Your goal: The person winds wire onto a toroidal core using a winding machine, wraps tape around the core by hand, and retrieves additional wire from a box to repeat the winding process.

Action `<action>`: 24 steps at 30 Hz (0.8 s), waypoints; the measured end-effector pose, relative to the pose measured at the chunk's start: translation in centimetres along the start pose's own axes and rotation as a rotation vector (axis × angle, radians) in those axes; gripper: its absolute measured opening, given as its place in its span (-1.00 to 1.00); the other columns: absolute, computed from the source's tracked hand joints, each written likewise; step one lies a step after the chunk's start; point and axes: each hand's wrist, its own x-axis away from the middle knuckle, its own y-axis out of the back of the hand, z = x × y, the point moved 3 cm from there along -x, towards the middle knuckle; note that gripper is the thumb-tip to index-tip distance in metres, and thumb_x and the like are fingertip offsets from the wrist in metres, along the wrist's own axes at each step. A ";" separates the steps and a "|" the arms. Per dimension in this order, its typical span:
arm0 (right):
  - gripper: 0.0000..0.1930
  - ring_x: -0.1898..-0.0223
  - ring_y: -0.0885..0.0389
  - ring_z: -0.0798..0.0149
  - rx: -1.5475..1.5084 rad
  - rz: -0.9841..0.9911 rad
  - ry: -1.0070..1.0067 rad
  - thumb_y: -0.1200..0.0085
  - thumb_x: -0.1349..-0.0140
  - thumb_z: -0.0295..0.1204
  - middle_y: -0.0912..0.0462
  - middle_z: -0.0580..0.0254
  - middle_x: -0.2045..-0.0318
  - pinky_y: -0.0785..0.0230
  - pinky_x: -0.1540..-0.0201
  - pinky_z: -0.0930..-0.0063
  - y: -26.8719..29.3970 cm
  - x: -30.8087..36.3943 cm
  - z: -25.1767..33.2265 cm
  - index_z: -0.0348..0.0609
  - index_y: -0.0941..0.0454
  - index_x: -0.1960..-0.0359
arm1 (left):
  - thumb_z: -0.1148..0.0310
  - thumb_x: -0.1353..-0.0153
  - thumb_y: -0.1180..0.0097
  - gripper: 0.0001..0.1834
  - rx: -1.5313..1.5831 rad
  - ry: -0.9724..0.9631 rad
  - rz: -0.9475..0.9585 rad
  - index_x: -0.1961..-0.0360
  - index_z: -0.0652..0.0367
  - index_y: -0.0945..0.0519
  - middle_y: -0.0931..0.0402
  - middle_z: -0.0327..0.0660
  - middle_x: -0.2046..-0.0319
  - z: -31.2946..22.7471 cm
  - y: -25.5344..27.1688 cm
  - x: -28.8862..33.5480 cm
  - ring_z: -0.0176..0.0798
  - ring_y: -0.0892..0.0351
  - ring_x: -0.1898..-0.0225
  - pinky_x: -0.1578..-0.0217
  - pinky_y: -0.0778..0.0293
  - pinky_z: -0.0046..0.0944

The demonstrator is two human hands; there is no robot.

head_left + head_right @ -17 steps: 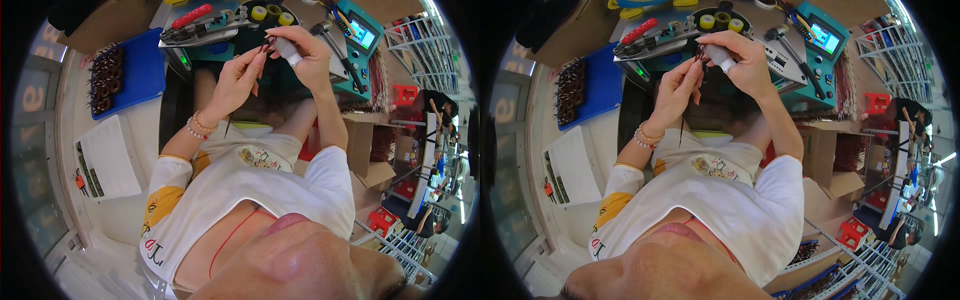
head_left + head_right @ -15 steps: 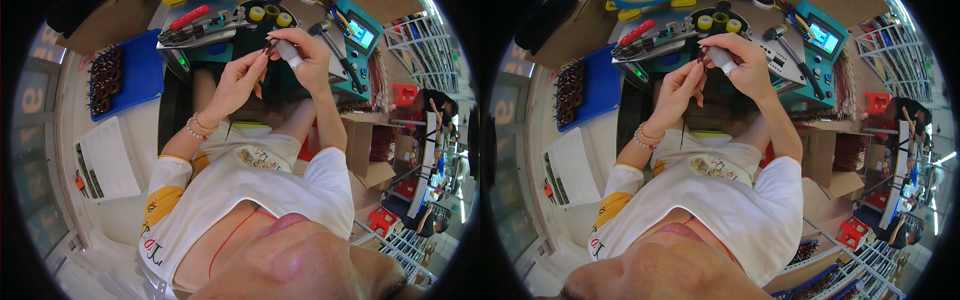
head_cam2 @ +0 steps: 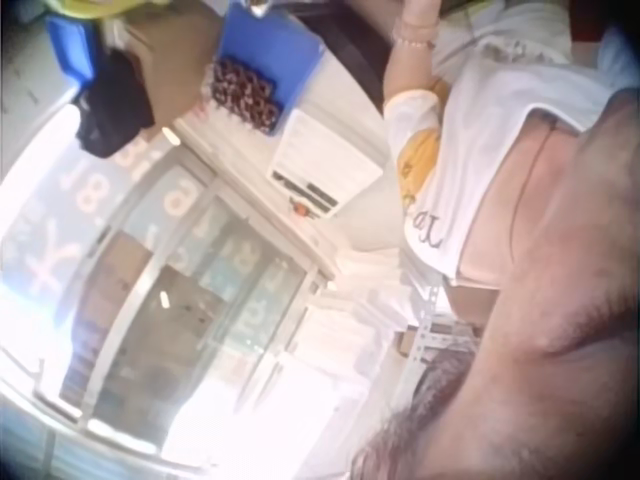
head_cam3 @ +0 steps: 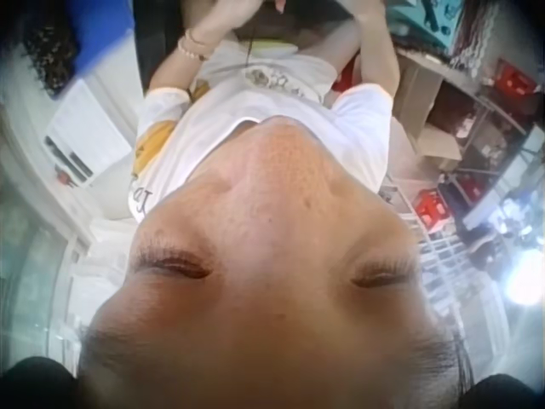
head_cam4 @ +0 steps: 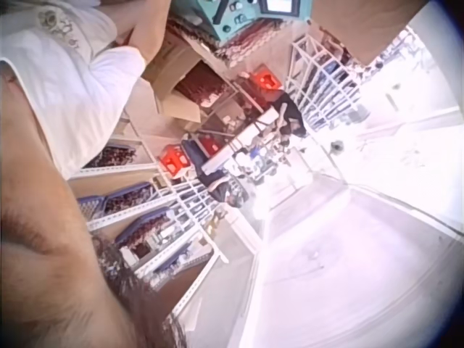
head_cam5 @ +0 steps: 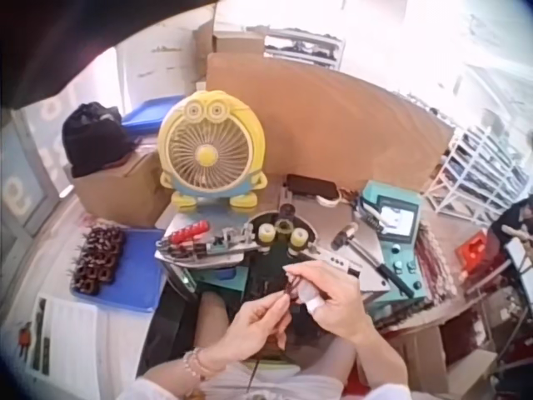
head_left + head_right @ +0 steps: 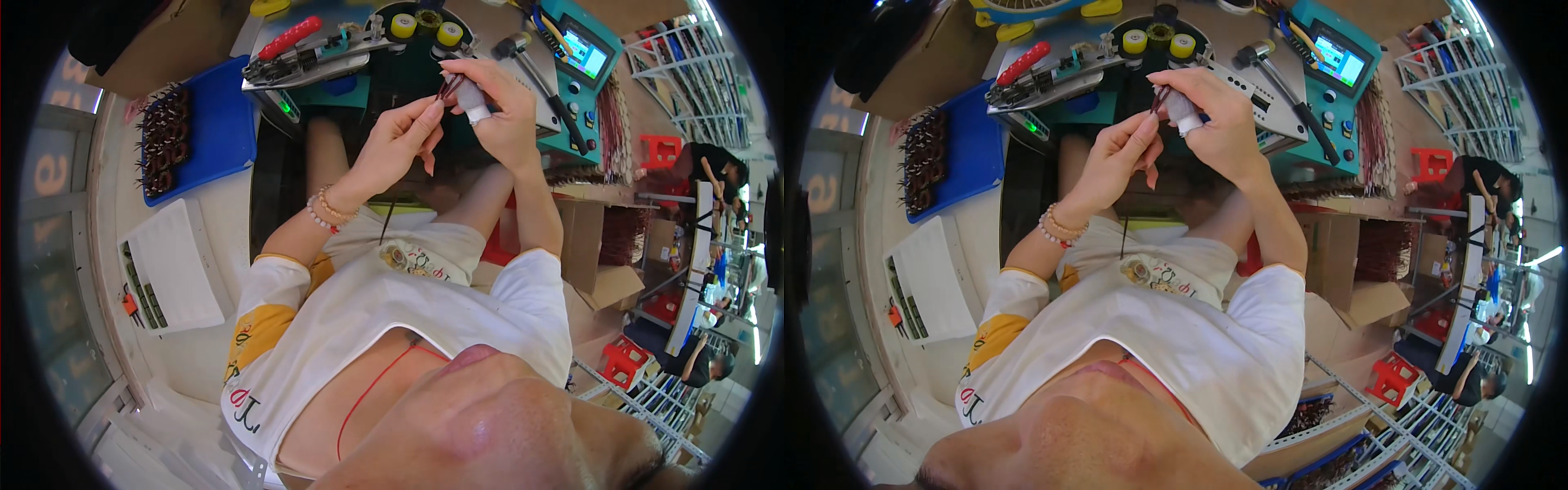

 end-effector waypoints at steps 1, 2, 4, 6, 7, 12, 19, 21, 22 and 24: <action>-0.51 0.24 -0.66 0.39 0.001 -0.002 0.002 -0.04 -0.07 -0.83 -0.65 0.23 0.17 -0.53 0.27 0.62 0.0 -0.2 0.0 -0.16 -0.60 -0.05 | 0.20 -0.52 0.16 -0.65 0.029 -0.051 -0.036 -0.08 0.23 -0.50 -0.28 -0.37 0.57 0.4 -0.2 -0.2 -0.53 -0.26 0.63 0.58 -0.42 -0.46; -0.50 0.25 -0.66 0.40 0.066 -0.023 0.019 -0.02 -0.07 -0.83 -0.65 0.25 0.16 -0.51 0.28 0.63 0.0 -0.6 0.0 -0.15 -0.60 -0.05 | 0.20 -0.53 0.17 -0.65 0.058 -0.102 -0.071 -0.09 0.22 -0.48 -0.29 -0.36 0.56 0.7 -0.3 -0.5 -0.51 -0.27 0.63 0.58 -0.42 -0.46; -0.50 0.26 -0.63 0.43 0.148 -0.077 0.074 0.00 -0.09 -0.82 -0.64 0.31 0.13 -0.48 0.32 0.67 0.2 -1.5 0.6 -0.12 -0.60 -0.06 | 0.21 -0.53 0.18 -0.66 0.103 -0.143 -0.075 -0.09 0.22 -0.47 -0.30 -0.34 0.56 -0.2 -1.1 -1.5 -0.49 -0.29 0.62 0.57 -0.41 -0.46; -0.47 0.21 -0.67 0.15 0.009 -0.113 0.038 0.04 0.05 -0.83 -0.66 0.13 0.19 -0.49 0.11 0.46 0.7 -2.5 0.6 -0.18 -0.60 0.00 | 0.21 -0.54 0.20 -0.68 0.158 -0.196 -0.035 -0.07 0.21 -0.44 -0.34 -0.30 0.54 -1.1 -1.2 -2.8 -0.45 -0.36 0.60 0.56 -0.39 -0.46; -0.47 0.21 -0.67 0.22 0.057 -0.107 0.075 0.05 0.03 -0.85 -0.65 0.16 0.19 -0.52 0.14 0.49 1.1 -2.7 0.9 -0.18 -0.60 -0.01 | 0.21 -0.54 0.20 -0.68 0.158 -0.201 -0.030 -0.07 0.21 -0.44 -0.34 -0.30 0.54 -1.5 -1.1 -2.9 -0.45 -0.36 0.60 0.56 -0.39 -0.46; -0.45 0.20 -0.65 0.32 -0.147 -0.090 0.088 0.06 0.02 -0.88 -0.64 0.22 0.20 -0.60 0.24 0.56 2.0 -2.6 0.5 -0.15 -0.61 -0.02 | 0.18 -0.52 0.17 -0.68 -0.058 -0.124 0.022 -0.06 0.18 -0.47 -0.34 -0.33 0.52 -1.3 -0.8 -2.5 -0.49 -0.35 0.57 0.50 -0.42 -0.48; -0.49 0.20 -0.63 0.35 -0.062 0.074 0.079 0.02 0.01 -0.87 -0.62 0.22 0.19 -0.60 0.19 0.55 2.2 -2.2 0.4 -0.18 -0.58 0.01 | 0.18 -0.50 0.11 -0.67 -0.076 -0.135 0.052 0.02 0.23 -0.53 -0.35 -0.35 0.52 -0.9 -0.2 -2.7 -0.53 -0.39 0.53 0.46 -0.44 -0.49; -0.50 0.19 -0.63 0.35 -0.133 0.075 0.042 0.01 0.01 -0.87 -0.61 0.22 0.19 -0.59 0.18 0.55 2.1 -2.0 0.1 -0.18 -0.58 0.02 | 0.18 -0.51 0.12 -0.67 -0.051 -0.112 0.063 0.06 0.23 -0.55 -0.35 -0.38 0.55 -1.2 -0.6 -2.5 -0.54 -0.35 0.55 0.48 -0.44 -0.49; -0.51 0.19 -0.63 0.34 -0.175 0.075 -0.006 0.02 0.01 -0.86 -0.61 0.23 0.19 -0.59 0.19 0.56 2.2 -1.9 0.1 -0.18 -0.58 0.03 | 0.18 -0.51 0.13 -0.66 -0.030 -0.090 0.073 0.10 0.23 -0.57 -0.35 -0.40 0.57 -1.4 -0.9 -2.4 -0.55 -0.30 0.57 0.49 -0.44 -0.50; -0.52 0.19 -0.64 0.34 -0.217 0.078 -0.053 0.03 0.01 -0.86 -0.61 0.23 0.19 -0.58 0.19 0.57 2.0 -1.7 0.1 -0.19 -0.58 0.05 | 0.19 -0.51 0.13 -0.68 0.069 -0.065 0.071 0.12 0.23 -0.54 -0.35 -0.37 0.56 -0.9 -0.9 -2.5 -0.52 -0.31 0.57 0.51 -0.41 -0.48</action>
